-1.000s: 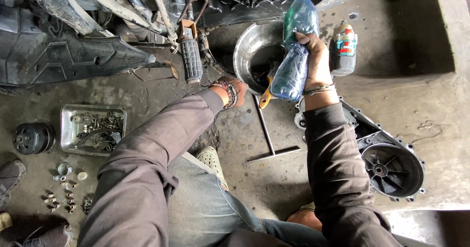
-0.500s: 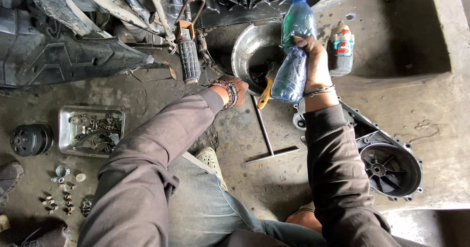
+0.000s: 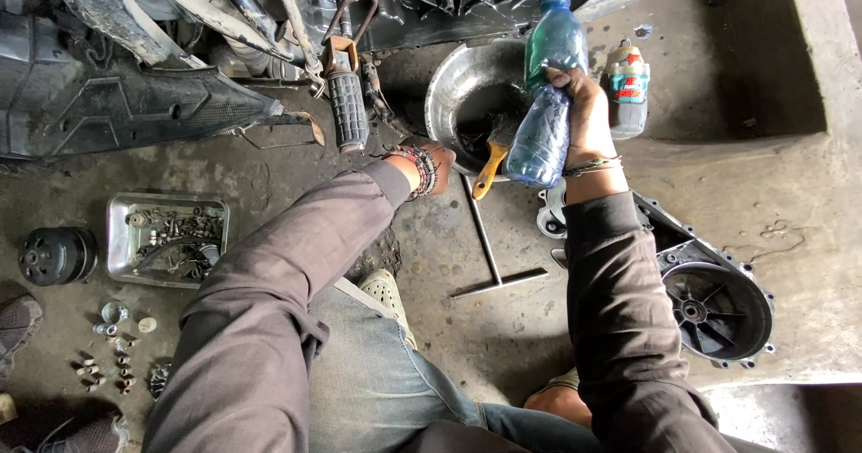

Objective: Cleaning a motorcycle engine casing with a brush and then pouring green fluid from a bottle into the engine.

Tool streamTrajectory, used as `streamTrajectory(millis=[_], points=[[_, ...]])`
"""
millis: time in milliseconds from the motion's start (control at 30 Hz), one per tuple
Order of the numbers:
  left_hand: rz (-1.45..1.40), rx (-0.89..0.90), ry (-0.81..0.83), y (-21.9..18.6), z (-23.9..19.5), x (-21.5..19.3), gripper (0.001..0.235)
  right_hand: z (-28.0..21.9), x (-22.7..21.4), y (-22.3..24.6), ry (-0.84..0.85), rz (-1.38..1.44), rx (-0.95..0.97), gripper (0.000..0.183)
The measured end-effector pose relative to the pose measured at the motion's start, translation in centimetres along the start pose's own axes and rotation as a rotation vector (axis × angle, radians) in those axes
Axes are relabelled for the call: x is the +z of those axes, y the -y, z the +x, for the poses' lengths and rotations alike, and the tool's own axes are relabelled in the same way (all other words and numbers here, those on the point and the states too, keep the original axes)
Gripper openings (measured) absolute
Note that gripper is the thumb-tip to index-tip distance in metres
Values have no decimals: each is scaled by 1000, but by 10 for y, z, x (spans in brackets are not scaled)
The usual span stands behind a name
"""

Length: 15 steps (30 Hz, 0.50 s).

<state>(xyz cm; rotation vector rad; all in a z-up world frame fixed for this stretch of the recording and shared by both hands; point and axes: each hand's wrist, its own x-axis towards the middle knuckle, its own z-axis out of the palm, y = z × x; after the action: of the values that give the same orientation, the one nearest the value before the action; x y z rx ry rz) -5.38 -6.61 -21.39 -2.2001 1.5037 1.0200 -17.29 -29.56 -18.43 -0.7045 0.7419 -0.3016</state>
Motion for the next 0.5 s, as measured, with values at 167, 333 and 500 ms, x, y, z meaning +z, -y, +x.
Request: streamTrajectory(millis=[167,333,500], points=[[7,-20,21,-6,-10,-13,37,10,-10,7,-10,-40,-24,15],[50,-32,41,-12,-17,-21,37,4,-8,12,-6,-54,-46,17],[61,-20,25,-11,-12,-16,37,16,-25,7,-15,-36,-55,14]])
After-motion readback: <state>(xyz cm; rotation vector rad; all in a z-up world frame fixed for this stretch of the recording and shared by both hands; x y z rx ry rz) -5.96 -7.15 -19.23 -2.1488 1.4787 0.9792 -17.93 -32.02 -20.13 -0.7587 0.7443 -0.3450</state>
